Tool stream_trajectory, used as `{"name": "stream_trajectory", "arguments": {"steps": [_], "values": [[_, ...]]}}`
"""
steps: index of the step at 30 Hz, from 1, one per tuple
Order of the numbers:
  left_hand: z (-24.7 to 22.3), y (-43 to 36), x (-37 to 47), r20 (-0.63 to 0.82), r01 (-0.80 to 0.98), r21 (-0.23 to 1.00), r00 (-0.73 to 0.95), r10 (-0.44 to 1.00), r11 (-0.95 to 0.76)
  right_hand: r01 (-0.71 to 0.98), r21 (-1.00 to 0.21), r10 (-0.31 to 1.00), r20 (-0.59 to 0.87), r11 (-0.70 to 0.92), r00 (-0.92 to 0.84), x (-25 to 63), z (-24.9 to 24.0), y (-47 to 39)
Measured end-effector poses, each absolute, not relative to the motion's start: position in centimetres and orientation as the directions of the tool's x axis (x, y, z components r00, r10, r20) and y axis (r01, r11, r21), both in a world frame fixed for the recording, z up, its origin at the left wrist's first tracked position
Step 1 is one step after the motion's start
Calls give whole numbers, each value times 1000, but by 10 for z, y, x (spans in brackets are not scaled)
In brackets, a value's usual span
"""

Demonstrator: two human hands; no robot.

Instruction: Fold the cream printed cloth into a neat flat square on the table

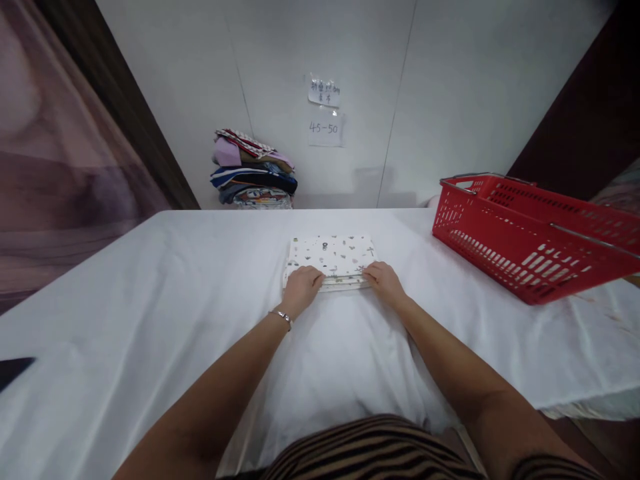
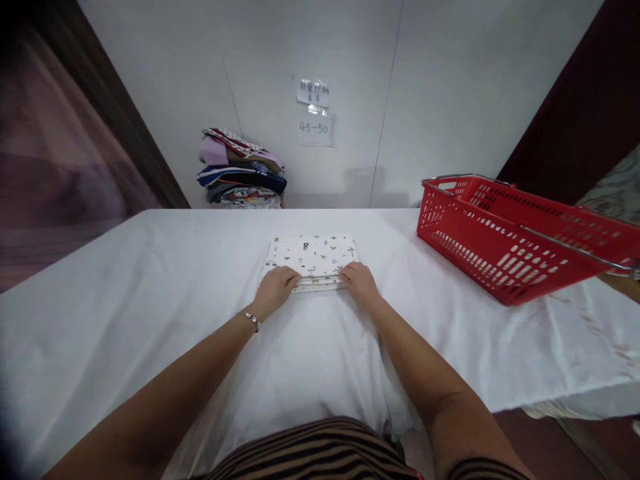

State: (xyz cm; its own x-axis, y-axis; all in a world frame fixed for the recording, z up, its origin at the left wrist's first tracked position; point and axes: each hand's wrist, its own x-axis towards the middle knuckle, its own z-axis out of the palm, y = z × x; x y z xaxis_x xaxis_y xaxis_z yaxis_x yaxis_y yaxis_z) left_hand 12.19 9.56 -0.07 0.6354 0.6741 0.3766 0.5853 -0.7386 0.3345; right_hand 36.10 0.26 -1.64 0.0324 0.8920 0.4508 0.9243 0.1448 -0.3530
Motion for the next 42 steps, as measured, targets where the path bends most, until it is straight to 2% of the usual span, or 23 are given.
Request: {"name": "stream_trajectory", "arguments": {"steps": [6, 11, 16, 22, 26, 36, 42], "values": [[-7, 92, 127, 482, 575, 164, 663, 573, -802, 946, -289, 868, 497, 149, 15, 360, -22, 1], [-8, 86, 134, 431, 519, 83, 751, 500, -851, 950, -263, 851, 525, 167, -4, 359, -24, 1], [-6, 87, 144, 411, 493, 56, 781, 470, -869, 952, -264, 848, 529, 156, 8, 359, -23, 2], [-3, 89, 156, 398, 481, 120, 778, 486, -869, 953, -257, 856, 517, 160, -4, 360, -23, 3], [-6, 86, 155, 443, 467, 139, 759, 477, -873, 951, -253, 847, 532, 177, -16, 358, -23, 3], [-13, 82, 156, 496, 450, 342, 659, 566, -825, 927, -280, 837, 543, 250, -62, 347, -18, -3], [-13, 82, 159, 508, 463, 373, 623, 595, -804, 921, -273, 819, 568, 278, -79, 345, -19, 1]]}}
